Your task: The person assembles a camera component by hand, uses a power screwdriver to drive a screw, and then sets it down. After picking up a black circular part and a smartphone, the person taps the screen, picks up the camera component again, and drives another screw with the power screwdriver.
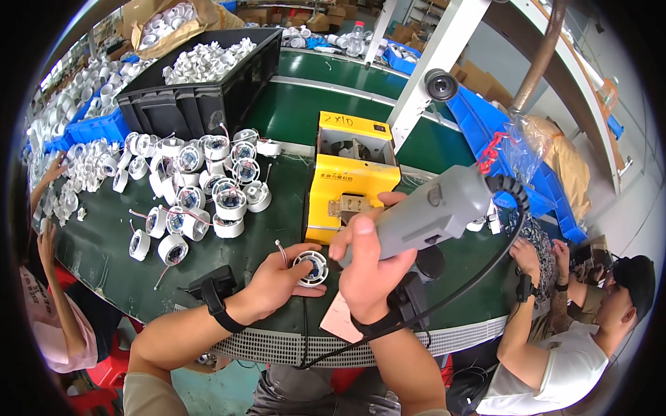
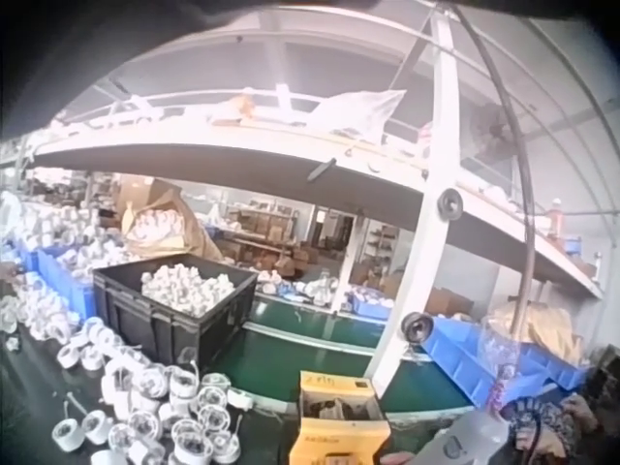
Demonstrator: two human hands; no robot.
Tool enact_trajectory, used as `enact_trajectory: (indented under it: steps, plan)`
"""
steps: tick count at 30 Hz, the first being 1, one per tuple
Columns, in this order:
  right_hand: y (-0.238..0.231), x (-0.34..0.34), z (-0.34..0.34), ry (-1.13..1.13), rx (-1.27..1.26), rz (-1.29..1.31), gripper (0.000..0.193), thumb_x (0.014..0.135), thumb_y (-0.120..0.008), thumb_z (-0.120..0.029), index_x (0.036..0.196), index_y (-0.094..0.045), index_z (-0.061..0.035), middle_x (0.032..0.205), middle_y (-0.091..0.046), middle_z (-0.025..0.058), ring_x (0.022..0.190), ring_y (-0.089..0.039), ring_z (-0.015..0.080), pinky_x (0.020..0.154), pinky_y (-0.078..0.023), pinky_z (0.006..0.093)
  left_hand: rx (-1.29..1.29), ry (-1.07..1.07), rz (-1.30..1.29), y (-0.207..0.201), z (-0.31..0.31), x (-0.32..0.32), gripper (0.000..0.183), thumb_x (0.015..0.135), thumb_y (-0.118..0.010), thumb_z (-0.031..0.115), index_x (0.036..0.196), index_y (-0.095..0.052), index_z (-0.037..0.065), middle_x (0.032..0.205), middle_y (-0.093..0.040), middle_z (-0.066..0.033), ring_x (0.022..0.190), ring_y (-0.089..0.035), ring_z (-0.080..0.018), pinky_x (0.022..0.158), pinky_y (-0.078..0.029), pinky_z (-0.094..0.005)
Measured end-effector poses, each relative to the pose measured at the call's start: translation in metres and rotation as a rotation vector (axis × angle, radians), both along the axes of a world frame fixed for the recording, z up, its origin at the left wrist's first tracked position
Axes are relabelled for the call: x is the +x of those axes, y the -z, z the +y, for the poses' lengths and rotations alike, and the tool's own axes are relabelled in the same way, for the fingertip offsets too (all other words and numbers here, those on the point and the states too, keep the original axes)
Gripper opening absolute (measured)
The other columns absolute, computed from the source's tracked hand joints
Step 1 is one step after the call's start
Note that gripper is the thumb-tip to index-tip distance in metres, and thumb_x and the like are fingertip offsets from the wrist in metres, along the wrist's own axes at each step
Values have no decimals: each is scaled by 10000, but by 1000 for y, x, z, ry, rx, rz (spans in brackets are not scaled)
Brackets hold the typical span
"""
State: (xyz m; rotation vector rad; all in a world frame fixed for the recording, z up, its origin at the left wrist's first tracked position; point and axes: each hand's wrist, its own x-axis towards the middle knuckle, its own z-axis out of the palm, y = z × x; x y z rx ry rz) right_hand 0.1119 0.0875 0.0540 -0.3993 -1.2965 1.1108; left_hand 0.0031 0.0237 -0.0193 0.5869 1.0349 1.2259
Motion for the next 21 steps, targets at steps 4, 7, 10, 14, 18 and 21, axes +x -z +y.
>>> enact_trajectory:
  steps: [4,7,10,14,18,21]
  plan:
    - [11,-5,-7,-46,-19,-35,304,905,-468,-115,1168,-355,-13,657,-463,71,454,-448,145,436,-437,310,32,-1,16,6,0,0,372,949,-444,77,1300,-426,-44,1066,-565,-105,892,-614,-179,773,-587,-318]
    - [15,-6,-9,-68,-29,-31,309,905,-469,-121,1173,-355,-16,662,-465,70,458,-450,144,443,-444,311,38,5,22,4,0,0,375,947,-444,74,1301,-422,-50,1082,-560,-112,903,-612,-184,775,-588,-320]
    - [19,-5,-8,-63,-11,-54,311,906,-474,-128,1172,-357,-18,672,-468,70,461,-453,145,445,-444,310,42,6,23,6,0,1,378,945,-445,72,1300,-419,-56,1090,-559,-117,906,-612,-186,777,-589,-320]
    - [20,-7,-9,-59,-19,-51,309,905,-476,-129,1169,-359,-18,676,-469,70,462,-455,146,445,-445,312,28,3,51,4,0,0,375,943,-448,71,1294,-424,-58,1090,-559,-123,914,-613,-191,774,-591,-321]
    - [17,-4,-8,-65,-7,-65,309,905,-476,-132,1168,-359,-20,677,-467,73,462,-458,149,446,-446,315,22,16,64,3,0,-1,314,969,-418,81,1267,-453,-11,1101,-580,-93,950,-631,-197,829,-576,-344]
    - [18,-4,-8,-73,-25,-60,322,901,-487,-145,1169,-359,-21,676,-466,76,460,-462,154,445,-450,318,10,39,103,3,1,-1,317,971,-424,91,1271,-451,-8,1100,-581,-96,961,-628,-199,826,-577,-339]
